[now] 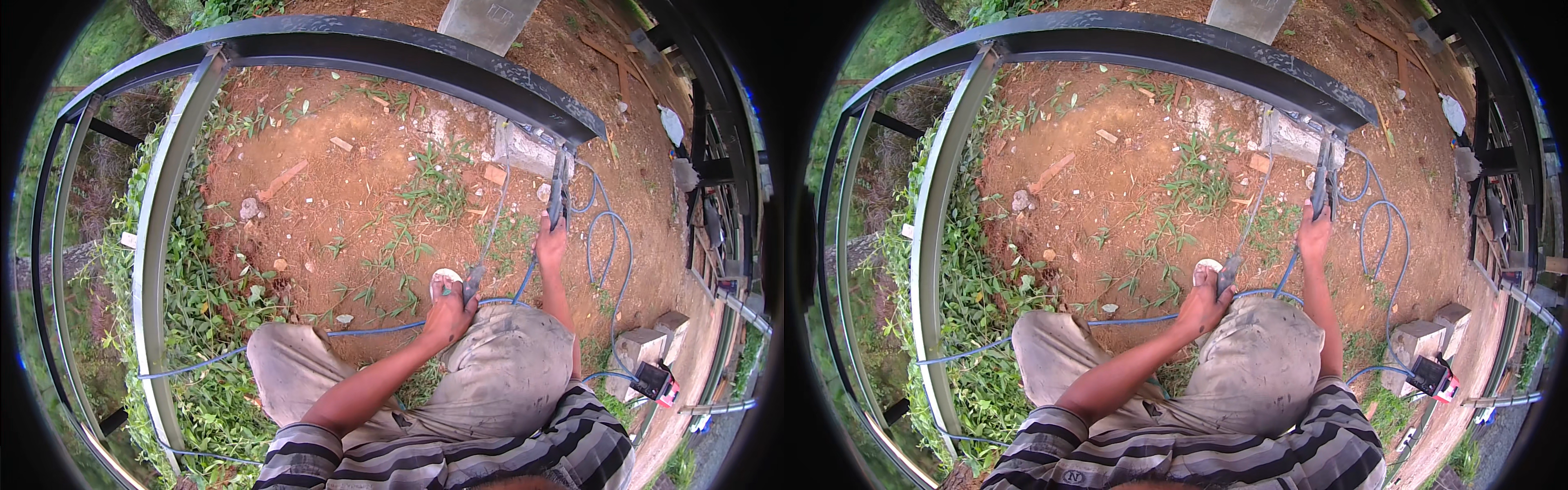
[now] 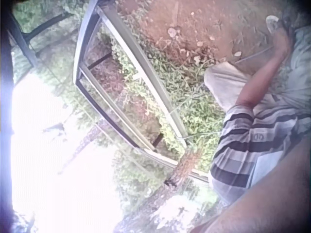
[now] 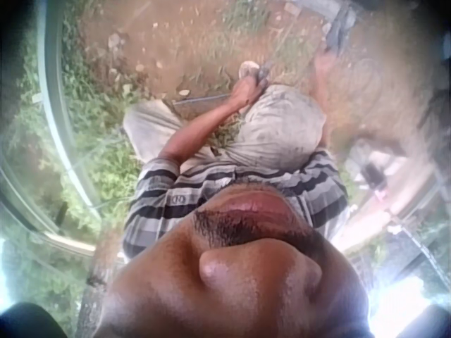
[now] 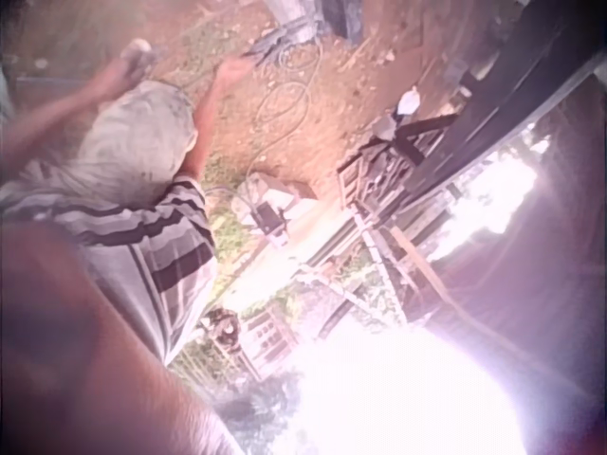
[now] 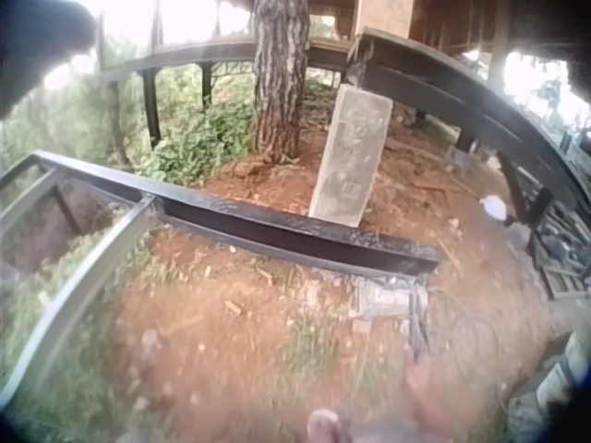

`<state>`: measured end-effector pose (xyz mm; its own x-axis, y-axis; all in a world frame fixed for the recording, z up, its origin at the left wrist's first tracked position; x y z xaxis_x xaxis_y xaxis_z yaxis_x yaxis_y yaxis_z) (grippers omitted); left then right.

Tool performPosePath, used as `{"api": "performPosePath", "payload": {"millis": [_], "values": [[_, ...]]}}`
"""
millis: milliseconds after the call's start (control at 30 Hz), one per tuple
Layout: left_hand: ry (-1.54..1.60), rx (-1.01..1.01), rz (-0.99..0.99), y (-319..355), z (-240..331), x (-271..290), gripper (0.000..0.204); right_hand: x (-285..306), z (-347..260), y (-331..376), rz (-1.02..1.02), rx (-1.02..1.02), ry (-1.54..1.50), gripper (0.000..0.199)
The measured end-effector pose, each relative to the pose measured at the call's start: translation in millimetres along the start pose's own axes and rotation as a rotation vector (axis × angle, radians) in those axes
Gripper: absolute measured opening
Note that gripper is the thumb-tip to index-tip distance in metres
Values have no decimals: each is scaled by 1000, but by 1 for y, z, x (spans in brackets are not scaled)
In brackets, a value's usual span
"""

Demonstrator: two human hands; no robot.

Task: The person welds the joint of a black metal frame while sitting on the ground, using a welding electrode and grounding clamp.

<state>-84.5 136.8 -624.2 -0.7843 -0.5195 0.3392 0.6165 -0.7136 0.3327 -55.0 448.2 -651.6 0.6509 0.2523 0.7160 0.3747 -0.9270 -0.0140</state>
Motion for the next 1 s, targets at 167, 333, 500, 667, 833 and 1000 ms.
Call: {"api": "performPosePath", "payload": {"millis": [167, 333, 500, 667, 833, 1000], "values": [[58, 42, -38, 0, 7, 2, 53, 8, -14, 13, -8, -42, 49, 38], [-64, 31, -100, -2, 1, 1, 65, 9, -21, 15, -13, -101, 64, 45], [7, 29, -21, 1, 2, -5, 53, 5, -8, 0, 25, -55, 174, 47], [-18, 42, -73, -1, 3, -2, 60, 4, -9, -3, 9, -68, 211, 50], [-35, 35, -86, -1, 1, 0, 62, 8, -20, 2, -73, -127, 193, 52], [-41, 24, -9, 2, -6, 1, 61, 2, -9, 6, 52, 42, 247, 52]]}}
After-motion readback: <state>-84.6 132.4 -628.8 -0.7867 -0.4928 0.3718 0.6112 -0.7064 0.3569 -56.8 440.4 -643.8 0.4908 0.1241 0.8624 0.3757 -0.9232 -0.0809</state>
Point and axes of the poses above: each hand's wrist, its own y-axis away from the middle knuckle, its own x-axis out of the back of the hand, z = x × y, the point moved 1 cm from there along -y, towards the middle knuckle, and after that the axes turned 6 degrees about -x, right-handed, at the moved point
